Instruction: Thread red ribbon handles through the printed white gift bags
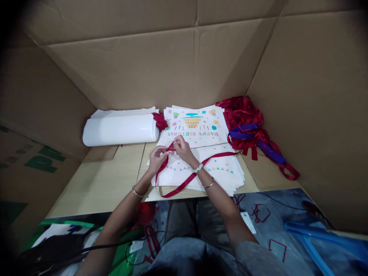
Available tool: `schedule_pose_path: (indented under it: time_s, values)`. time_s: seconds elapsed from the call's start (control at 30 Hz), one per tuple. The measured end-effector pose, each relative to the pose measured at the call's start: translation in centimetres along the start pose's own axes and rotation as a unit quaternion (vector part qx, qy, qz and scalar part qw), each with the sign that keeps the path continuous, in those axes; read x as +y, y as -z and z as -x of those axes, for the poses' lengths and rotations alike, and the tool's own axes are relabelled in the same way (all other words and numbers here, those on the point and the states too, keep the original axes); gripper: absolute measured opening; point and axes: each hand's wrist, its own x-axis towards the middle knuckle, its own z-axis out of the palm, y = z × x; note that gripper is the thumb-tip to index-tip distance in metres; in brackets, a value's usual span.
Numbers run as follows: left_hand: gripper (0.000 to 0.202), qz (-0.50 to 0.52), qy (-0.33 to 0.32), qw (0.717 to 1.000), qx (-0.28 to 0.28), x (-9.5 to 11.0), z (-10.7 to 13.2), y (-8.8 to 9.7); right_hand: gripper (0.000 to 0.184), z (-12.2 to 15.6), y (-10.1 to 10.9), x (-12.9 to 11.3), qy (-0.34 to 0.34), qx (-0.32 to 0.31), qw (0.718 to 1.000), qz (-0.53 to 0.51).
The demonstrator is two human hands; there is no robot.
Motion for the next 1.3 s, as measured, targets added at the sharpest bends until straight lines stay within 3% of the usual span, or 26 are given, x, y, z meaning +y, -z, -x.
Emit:
schedule_pose_path:
  time_s: [0.17,0.47,0.63,0.8,1.03,1.1,1.2,1.3]
  values:
    - [0.035,-0.013,-0.001,1.000,-0.003,0.1,0.1,0.1,0.025,-0.1,0.1,0.0,-0.001,0.001,1.000,-0.001]
    - [0.029,-0.019,-0.027,0.991,-0.132,1.9,-0.9,2.6,0.025,-0.1,0.5,-0.4,-0.016,-0.006,1.000,-0.014]
    - [0.026,-0.044,-0.052,0.984,-0.165,2.2,-1.1,3.1,0.025,-0.1,0.6,-0.5,-0.023,-0.004,1.000,-0.012]
    - [0.024,-0.057,-0.088,0.986,-0.133,1.8,-0.9,2.9,0.027,0.1,0.5,-0.5,-0.036,-0.014,0.999,-0.008]
    - [0.018,-0.087,-0.136,0.981,-0.103,1.2,-0.4,2.6,0.015,0.3,0.5,-1.0,-0.021,-0.035,0.999,-0.012]
    - [0.016,-0.097,-0.146,0.981,-0.087,1.0,-0.3,2.6,0.021,0.3,0.6,-1.3,-0.015,-0.051,0.999,-0.008]
    - [0.016,-0.108,-0.153,0.980,-0.065,1.1,-0.2,2.5,0.030,0.2,0.7,-1.6,0.034,-0.068,0.997,0.021]
    - [0.015,-0.105,-0.148,0.982,-0.051,1.3,-0.2,2.3,0.025,0.1,0.6,-1.8,0.101,-0.058,0.990,0.082]
